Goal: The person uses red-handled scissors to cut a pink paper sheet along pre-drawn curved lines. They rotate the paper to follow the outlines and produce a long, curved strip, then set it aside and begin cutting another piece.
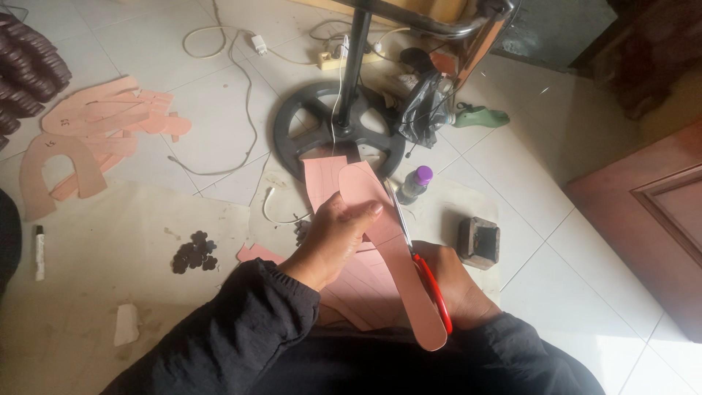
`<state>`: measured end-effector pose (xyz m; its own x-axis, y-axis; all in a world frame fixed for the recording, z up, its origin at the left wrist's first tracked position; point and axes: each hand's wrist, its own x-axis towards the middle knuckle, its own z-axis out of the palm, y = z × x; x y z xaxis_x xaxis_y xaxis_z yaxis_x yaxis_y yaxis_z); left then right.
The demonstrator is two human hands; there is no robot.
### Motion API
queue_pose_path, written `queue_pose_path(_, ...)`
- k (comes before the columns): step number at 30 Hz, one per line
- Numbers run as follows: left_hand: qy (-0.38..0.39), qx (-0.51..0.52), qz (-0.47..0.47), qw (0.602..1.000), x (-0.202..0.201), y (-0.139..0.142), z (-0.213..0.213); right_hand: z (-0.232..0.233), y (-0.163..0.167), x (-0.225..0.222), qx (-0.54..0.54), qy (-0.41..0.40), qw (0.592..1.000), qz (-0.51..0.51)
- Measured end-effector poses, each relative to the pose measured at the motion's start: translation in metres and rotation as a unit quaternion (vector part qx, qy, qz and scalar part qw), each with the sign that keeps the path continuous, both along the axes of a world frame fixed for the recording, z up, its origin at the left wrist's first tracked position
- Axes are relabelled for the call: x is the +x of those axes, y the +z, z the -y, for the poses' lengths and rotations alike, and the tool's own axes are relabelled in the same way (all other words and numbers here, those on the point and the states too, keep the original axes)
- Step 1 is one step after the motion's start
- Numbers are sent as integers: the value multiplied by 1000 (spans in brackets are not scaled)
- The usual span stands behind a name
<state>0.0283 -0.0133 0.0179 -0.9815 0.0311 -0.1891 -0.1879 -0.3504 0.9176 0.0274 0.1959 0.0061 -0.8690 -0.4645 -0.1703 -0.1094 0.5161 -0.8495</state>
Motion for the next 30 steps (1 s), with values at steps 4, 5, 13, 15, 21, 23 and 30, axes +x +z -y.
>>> queue_pose_path(4, -28, -33, -9, 999, 1, 5, -3, 2, 10, 3, -2, 11, 997, -75)
queue_pose_path(5, -36, -36, -22, 998, 2, 5, -4, 2, 13, 3, -14, 17, 996, -84)
queue_pose_path(13, -23, -44, 13, 999, 0, 7, -6, -3, 9, -4, 42, 14, 997, -55)
queue_pose_path(15, -19, -64, 41, 997, 0, 7, -5, -5, 3, -5, 44, 40, 994, -91)
queue_pose_path(21, -18, -102, 81, 991, 1, 10, -5, -4, -2, -5, 50, 11, 995, -84)
queue_pose_path(23, -32, -103, 43, 993, 1, 8, -4, -2, 3, -4, 60, -5, 995, -79)
queue_pose_path(30, -2, 11, -12, 1000, -2, -5, -5, 5, 28, 0, 17, -18, 1000, 2)
